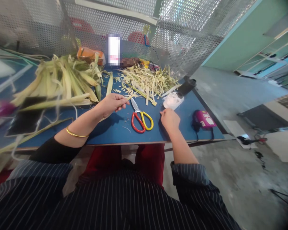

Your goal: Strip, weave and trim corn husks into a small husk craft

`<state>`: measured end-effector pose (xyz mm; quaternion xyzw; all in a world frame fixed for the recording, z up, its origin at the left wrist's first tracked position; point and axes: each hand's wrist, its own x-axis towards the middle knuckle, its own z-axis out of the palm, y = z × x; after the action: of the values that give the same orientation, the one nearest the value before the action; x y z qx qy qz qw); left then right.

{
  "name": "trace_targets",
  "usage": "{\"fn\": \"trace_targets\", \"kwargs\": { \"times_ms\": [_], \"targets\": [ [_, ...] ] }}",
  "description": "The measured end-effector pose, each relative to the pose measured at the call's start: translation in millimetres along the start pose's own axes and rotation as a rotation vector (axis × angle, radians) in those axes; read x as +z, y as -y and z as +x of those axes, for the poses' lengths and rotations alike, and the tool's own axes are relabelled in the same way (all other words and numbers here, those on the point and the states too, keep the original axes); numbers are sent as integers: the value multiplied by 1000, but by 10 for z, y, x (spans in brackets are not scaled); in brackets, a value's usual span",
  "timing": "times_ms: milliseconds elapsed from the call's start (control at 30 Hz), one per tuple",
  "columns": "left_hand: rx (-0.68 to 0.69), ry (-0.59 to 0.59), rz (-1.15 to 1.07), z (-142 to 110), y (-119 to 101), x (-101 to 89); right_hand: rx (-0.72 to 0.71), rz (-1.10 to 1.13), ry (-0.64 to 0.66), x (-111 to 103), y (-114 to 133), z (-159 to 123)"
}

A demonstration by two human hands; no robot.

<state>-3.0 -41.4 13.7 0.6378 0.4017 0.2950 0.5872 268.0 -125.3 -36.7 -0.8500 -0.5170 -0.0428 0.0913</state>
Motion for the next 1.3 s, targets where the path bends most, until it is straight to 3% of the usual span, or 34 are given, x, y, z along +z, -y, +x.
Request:
{"fn": "trace_targets", "kwargs": {
  "times_ms": [200, 400, 500, 633, 733, 833, 1067, 1300],
  "targets": [
    [1, 16, -1, -40, -36, 27, 7, 232, -49, 61, -126, -5],
    [0, 16, 2, -29, -31, 32, -162, 550, -189, 48, -245, -108],
    [-5, 11, 3, -31, -34, 33, -148, 430, -201, 3, -207, -84],
    [-17, 12, 3, -43, -46, 30, -43, 119, -55, -28, -109, 11],
    [-4, 21, 7, -49, -51, 29, -10, 26, 10, -3, -57, 60],
    [-6, 22, 9, -50, -49, 33, 19, 70, 23, 24, -53, 84],
    [13, 32, 19, -28, -17, 29, 11, 454, -165, -36, -119, 100],
    [15, 40, 9, -21, 10, 31, -245, 544, -241, -62, -143, 98]
  ]
}}
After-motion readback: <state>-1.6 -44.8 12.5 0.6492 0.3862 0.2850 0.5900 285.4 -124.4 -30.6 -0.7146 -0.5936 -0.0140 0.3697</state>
